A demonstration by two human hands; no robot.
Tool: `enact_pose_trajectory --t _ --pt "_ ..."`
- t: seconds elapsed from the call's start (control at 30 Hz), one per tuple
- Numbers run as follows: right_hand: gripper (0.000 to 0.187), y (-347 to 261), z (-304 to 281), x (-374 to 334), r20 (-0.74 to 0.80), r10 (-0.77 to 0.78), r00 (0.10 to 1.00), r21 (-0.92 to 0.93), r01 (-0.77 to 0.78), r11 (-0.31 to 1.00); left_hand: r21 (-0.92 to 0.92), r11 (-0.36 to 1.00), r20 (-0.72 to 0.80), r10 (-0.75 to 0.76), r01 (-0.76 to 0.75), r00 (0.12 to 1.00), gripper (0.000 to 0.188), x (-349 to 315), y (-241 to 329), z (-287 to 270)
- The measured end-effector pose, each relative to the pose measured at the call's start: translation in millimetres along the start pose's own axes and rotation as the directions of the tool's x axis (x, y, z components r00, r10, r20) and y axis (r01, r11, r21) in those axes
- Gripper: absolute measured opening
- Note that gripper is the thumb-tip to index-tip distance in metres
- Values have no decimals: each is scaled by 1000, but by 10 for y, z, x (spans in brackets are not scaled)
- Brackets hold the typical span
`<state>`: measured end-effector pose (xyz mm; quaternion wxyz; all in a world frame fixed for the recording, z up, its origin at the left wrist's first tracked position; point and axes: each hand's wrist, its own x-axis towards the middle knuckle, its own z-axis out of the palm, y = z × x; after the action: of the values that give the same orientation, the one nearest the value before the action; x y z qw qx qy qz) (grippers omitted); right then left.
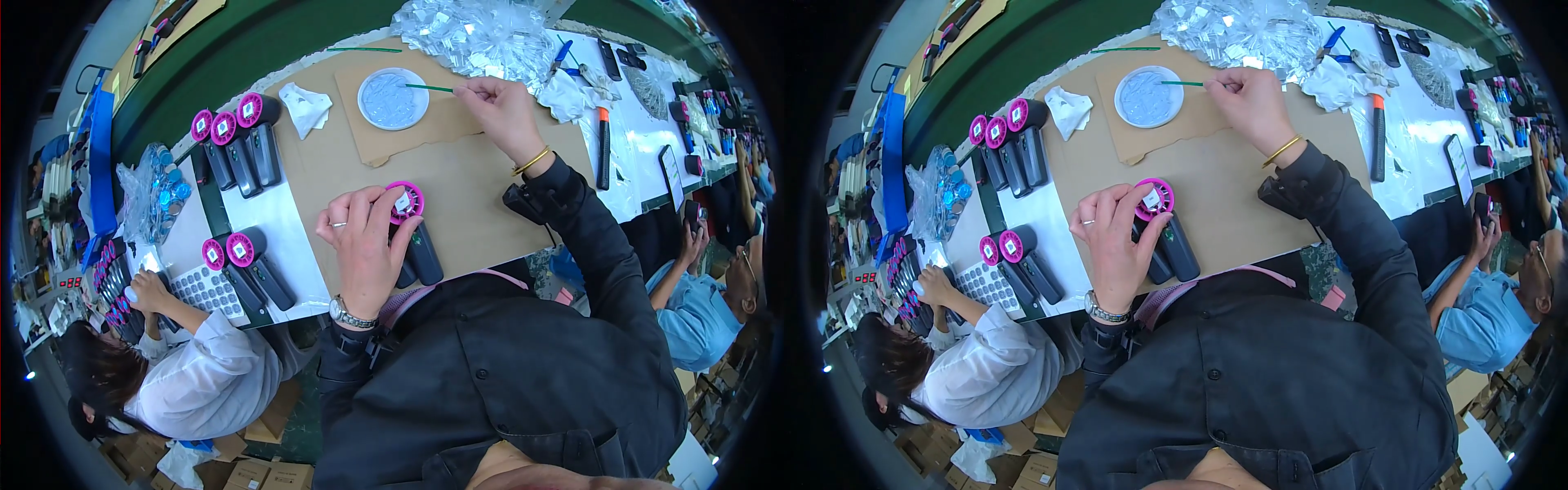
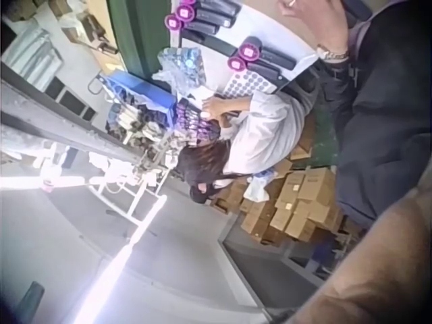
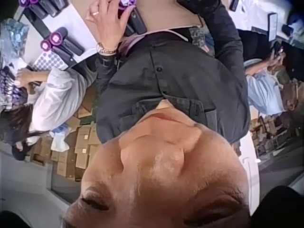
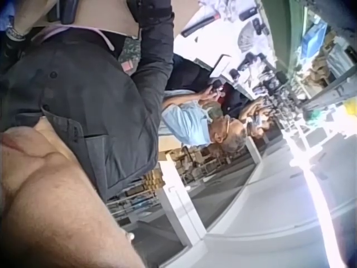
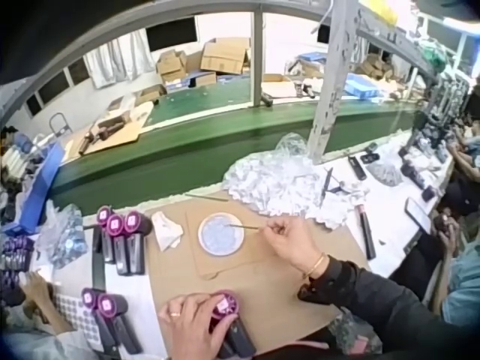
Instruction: The person applies glue to the center of handheld fans using a thin stick and places small square mirrors onto the glue by hand. They then wipe the mirrors with a cloth and repeat the process on subsequent fans.
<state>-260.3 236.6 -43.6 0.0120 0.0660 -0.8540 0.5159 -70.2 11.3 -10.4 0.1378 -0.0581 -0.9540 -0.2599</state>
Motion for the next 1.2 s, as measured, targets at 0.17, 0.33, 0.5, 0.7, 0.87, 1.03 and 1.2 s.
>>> enact_pose_trajectory --t 0.17,0.33,0.5,0.7,0.87,1.03,1.2 --pt "28 109 11 39 50 37 998 35 -39 999 -32 999 -2 8 -8 1000 44 11 -3 34" --pt "28 114 52 62 78 78 994 60 -82 995 -60 998 -3 -2 2 1000 47 30 2 28" --pt "27 118 79 87 110 118 987 66 -126 990 -133 991 -9 -9 8 1000 42 40 1 50" --pt "26 56 101 98 159 149 976 63 -161 985 -145 989 -36 0 -6 999 36 67 11 29" --pt "24 82 193 123 169 141 975 166 -169 972 -154 988 2 -14 14 1000 31 74 18 47" --pt "22 -159 65 61 256 275 927 282 -344 896 -180 983 -27 32 -36 999 26 44 2 108" --pt "22 -184 -105 -23 330 265 906 441 -396 806 -165 977 -144 112 -135 983 22 -36 -25 214"
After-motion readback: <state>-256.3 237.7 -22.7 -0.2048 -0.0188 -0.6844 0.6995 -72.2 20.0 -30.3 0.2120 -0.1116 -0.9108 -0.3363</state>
